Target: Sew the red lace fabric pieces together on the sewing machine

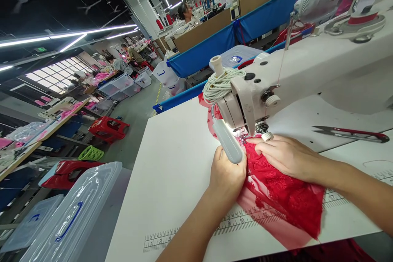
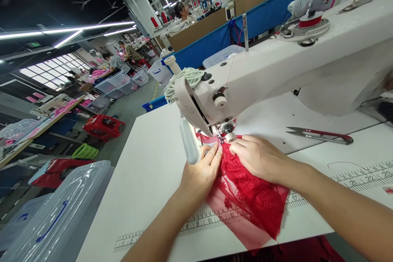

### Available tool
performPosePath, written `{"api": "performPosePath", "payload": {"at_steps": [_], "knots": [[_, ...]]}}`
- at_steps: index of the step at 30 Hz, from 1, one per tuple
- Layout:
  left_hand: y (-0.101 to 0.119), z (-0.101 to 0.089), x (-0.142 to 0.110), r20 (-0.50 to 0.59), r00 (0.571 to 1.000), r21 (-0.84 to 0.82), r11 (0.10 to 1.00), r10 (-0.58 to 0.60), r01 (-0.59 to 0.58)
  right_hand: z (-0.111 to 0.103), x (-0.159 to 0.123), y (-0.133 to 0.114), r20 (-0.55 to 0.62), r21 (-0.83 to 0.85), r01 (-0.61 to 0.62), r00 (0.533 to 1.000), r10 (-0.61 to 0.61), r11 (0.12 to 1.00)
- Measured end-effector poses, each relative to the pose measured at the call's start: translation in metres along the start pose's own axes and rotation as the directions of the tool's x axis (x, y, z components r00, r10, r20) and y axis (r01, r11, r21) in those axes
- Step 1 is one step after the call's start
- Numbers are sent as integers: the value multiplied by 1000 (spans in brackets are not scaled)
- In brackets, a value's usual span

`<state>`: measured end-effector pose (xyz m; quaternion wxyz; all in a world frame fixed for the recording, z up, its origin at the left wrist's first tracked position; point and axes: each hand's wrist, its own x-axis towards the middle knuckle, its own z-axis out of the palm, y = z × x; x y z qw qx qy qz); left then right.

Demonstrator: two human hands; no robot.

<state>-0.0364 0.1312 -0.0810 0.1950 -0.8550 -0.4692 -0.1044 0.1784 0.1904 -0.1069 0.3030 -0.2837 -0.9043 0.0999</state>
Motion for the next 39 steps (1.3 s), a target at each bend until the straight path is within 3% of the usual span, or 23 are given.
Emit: {"api": "performPosePath", "payload": {"at_steps": [4,7,10,16,23,32,39], "knots": [[-2,-5,0,-55,998,-90,996,3,-8,-6,1,-6,33,-24,17,999,-16,1000],[-3,-6,0,-117,991,-128,988,69,-84,-8,1,-9,102,-17,12,995,-10,1000],[-5,-3,0,-152,980,-196,968,129,-158,-4,-6,-6,99,-34,8,995,-5,999],[-4,4,-4,-94,994,-337,938,53,-82,-1,-22,-1,91,-30,58,994,-55,998],[-4,7,-7,-121,991,-268,960,49,-80,-13,-10,-13,170,73,136,974,-147,988],[5,-10,-5,46,998,-215,976,32,-22,-10,-14,-9,129,43,217,967,-221,975],[10,-23,-5,31,998,-235,971,53,-45,-18,-9,-11,132,33,240,961,-242,970]]}}
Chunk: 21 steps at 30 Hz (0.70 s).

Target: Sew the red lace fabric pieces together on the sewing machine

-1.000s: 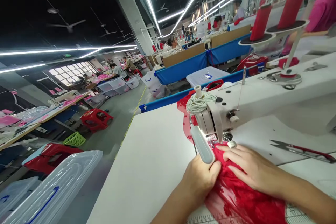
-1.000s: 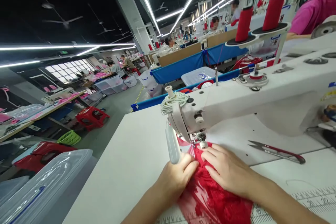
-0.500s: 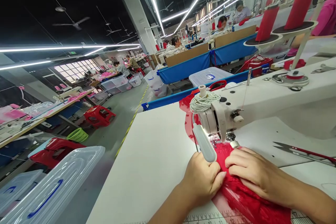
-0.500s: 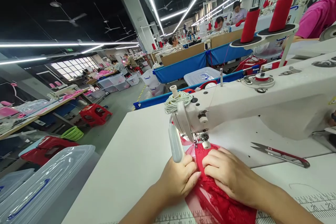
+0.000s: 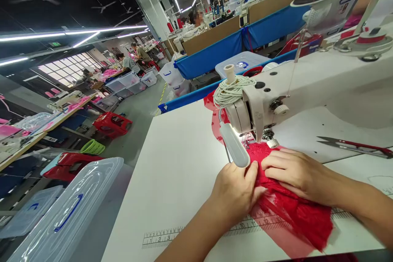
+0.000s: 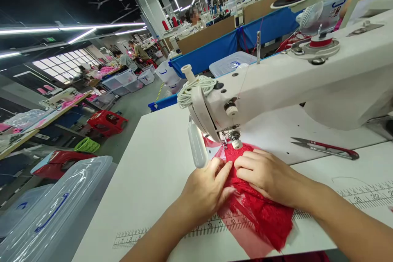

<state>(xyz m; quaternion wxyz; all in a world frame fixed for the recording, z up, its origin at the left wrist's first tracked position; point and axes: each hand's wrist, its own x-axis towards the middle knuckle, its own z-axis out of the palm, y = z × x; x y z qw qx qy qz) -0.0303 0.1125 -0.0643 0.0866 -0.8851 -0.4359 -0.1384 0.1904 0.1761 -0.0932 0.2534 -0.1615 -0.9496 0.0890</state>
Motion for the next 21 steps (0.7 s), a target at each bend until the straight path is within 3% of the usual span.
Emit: {"api": "performPosePath", "payload": {"at_steps": [4,13,17,21], "knots": [[-1,3,-4,-66,997,0,1000,29,-29,1,-2,1,-7,-10,-10,1000,10,1000],[0,12,-9,-90,995,-4,999,44,-45,7,-5,8,-54,-31,-18,998,17,999],[2,12,-7,-140,989,-4,999,37,-38,4,-4,6,-44,-36,-62,997,60,997],[3,14,-7,-132,991,38,999,36,-31,-2,0,5,-69,-73,-29,997,24,997]]}}
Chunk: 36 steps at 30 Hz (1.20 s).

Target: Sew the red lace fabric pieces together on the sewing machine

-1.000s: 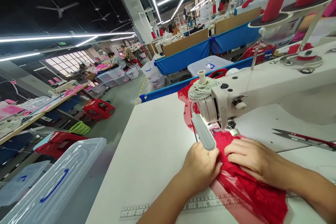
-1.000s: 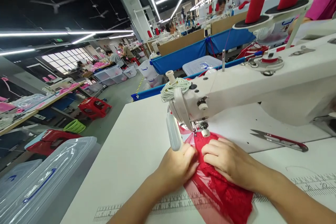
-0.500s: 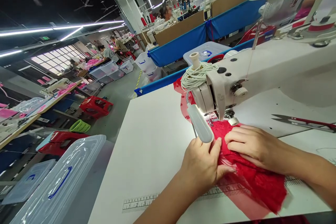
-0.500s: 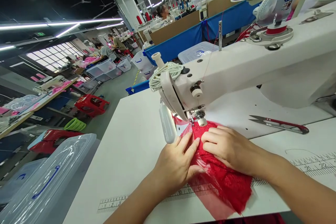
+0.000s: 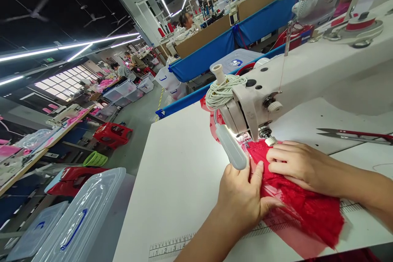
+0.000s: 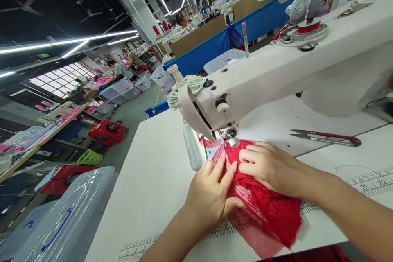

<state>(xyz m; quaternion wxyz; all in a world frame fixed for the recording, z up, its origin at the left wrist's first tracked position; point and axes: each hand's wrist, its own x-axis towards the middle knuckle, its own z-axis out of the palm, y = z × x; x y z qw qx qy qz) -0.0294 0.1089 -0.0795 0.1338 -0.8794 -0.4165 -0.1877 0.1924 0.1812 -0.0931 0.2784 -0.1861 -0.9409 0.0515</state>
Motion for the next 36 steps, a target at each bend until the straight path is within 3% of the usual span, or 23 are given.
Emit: {"api": "performPosePath", "payload": {"at_steps": [12,21,29,33,36], "knots": [[-1,2,3,-54,998,76,997,-14,19,9,-2,8,-11,-36,-10,1000,10,999],[-7,3,4,16,999,117,993,-31,29,-4,11,10,-24,-121,45,999,-48,992],[-12,7,5,21,997,95,993,-69,67,0,9,16,-12,-168,18,1000,-20,986],[-14,6,10,-55,997,-18,998,54,-55,2,4,13,-43,-126,-9,999,4,992],[-14,4,12,-54,992,-105,987,116,-121,4,-1,11,-63,-61,31,997,-34,998]]}}
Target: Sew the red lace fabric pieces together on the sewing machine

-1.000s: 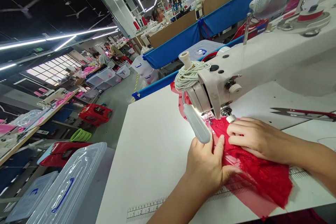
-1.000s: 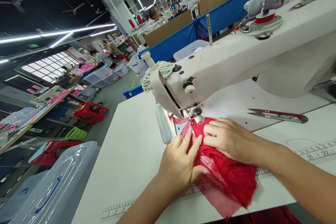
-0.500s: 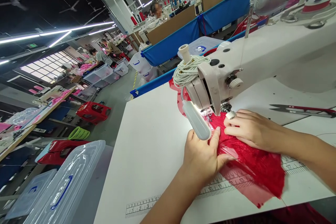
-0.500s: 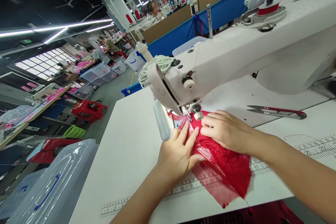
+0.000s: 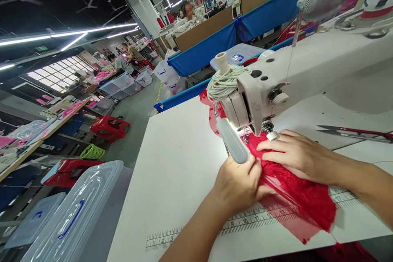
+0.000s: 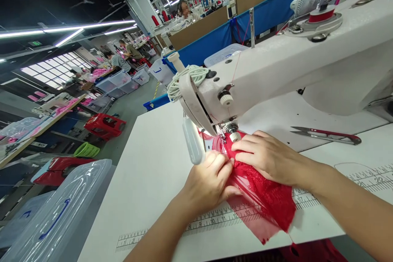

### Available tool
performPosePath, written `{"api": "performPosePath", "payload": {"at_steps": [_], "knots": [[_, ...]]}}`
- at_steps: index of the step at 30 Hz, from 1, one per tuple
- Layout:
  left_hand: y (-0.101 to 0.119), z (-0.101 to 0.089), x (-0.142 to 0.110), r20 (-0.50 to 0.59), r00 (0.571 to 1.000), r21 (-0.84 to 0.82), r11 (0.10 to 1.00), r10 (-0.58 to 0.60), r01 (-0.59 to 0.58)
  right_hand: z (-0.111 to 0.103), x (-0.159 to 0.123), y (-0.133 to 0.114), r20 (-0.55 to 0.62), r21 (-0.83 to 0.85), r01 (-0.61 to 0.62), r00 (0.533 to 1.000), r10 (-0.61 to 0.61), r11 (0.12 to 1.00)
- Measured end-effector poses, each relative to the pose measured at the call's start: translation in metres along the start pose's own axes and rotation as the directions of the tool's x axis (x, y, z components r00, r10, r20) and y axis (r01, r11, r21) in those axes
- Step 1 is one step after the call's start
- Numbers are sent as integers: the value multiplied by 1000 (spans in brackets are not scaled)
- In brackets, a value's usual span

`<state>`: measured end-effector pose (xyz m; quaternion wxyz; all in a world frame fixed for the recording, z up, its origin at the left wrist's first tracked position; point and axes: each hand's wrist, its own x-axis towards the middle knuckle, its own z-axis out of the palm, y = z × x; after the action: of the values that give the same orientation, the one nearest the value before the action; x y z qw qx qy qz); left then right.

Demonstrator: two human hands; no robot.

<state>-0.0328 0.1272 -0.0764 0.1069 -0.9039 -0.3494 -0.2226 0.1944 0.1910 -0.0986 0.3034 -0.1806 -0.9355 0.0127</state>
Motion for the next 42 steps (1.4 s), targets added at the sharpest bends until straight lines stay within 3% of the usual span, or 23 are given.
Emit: {"api": "performPosePath", "payload": {"at_steps": [7,13,23,37,42], "knots": [[4,-4,-3,123,983,32,991,-134,131,4,-4,1,-25,59,25,999,-24,998],[10,-2,-7,33,996,89,992,-89,86,3,-4,0,-71,59,28,997,-24,998],[13,2,-11,3,995,164,981,-104,102,6,-5,1,-74,14,25,997,-24,1000],[2,8,-11,54,990,232,966,-134,118,12,-2,9,-80,-30,-11,997,9,999],[2,4,-5,43,981,207,963,-187,175,7,1,7,-9,-25,-34,999,34,999]]}}
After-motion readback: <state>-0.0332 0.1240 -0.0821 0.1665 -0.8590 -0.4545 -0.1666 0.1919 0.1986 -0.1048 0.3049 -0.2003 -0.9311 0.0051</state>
